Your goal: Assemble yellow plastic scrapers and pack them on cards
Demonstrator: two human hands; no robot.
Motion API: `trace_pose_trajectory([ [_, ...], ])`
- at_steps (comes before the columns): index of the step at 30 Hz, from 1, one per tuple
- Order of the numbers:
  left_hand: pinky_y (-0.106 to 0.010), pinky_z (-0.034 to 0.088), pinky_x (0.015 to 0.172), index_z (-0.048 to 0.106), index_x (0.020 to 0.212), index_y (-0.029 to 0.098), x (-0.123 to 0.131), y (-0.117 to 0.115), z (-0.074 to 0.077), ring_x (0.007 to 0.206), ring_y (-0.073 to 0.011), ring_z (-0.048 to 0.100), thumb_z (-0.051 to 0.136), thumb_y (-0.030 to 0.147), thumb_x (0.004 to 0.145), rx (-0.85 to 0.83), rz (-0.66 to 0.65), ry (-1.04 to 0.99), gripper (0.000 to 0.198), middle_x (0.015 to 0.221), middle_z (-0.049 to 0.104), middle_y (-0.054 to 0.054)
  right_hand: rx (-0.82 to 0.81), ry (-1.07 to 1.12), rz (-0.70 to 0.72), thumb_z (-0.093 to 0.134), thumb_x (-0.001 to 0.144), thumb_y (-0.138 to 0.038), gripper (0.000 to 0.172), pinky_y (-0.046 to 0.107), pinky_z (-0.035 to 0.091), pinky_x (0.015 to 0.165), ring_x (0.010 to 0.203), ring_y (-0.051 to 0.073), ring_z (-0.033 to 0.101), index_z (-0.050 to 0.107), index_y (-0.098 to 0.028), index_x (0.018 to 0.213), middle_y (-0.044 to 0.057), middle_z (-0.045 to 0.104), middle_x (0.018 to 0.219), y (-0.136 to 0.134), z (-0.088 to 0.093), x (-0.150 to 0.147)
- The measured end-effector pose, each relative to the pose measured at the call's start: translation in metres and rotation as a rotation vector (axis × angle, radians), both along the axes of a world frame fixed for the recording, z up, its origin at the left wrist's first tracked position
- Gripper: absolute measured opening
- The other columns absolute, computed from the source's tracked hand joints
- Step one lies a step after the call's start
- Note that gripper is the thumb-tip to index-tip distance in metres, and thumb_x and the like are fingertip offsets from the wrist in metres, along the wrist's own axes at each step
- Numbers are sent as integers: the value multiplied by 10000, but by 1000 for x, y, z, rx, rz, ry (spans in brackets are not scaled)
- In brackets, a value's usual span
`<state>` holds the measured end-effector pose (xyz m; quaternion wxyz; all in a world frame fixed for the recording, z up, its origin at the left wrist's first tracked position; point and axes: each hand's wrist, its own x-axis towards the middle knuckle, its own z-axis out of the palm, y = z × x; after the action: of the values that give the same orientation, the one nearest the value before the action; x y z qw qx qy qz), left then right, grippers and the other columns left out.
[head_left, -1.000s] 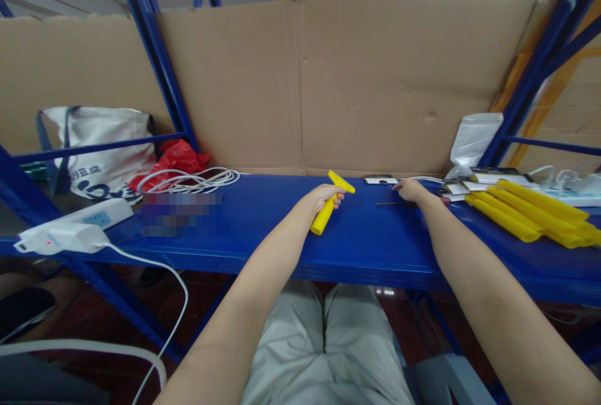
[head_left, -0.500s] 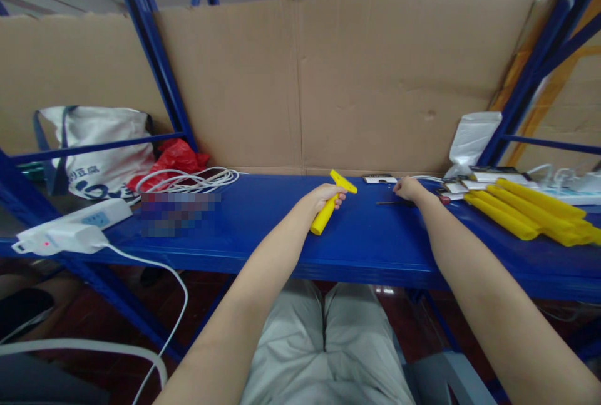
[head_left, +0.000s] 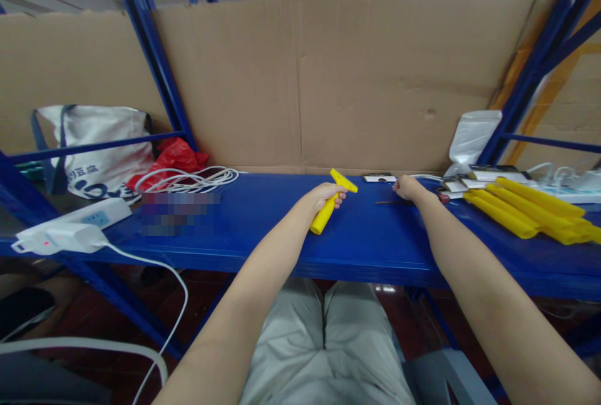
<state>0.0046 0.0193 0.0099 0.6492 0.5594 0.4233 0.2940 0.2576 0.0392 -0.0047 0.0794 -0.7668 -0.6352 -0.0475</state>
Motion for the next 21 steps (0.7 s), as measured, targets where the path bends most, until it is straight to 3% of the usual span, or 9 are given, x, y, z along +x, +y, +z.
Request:
trace_pose_trajectory([
  [5,-152,248,360,440,764,159,2,0,-1,320,-25,323,423,54,881,9,-6,-9,159,449,398,90,185,193,84,559,713,-48,205,222,472,748,839,180,647,679,-142,849,96,703,862,2,7,-12],
  [8,-150,250,358,428,740,163,2,0,0,316,-24,323,426,54,883,4,-4,8,180,437,390,92,295,466,259,591,716,-80,124,215,486,665,689,126,609,626,-142,818,53,669,763,2,13,-34],
  [12,-153,253,359,433,734,162,2,-2,1,317,-25,322,423,62,886,14,-8,8,182,441,403,86,252,734,507,601,695,-56,129,221,492,629,585,92,548,561,-164,753,-3,600,647,-4,17,-67],
  [15,-160,251,362,437,735,161,2,-3,2,316,-27,312,422,64,885,17,1,14,179,446,403,84,248,766,570,604,673,-29,166,228,488,649,587,89,536,527,-173,702,-21,569,626,-10,17,-81],
  [21,-161,246,363,435,732,162,2,-2,2,321,-30,314,416,63,882,10,-19,10,180,447,392,82,223,747,555,581,678,-9,182,242,473,648,592,94,524,507,-174,684,-27,543,617,-14,14,-90],
])
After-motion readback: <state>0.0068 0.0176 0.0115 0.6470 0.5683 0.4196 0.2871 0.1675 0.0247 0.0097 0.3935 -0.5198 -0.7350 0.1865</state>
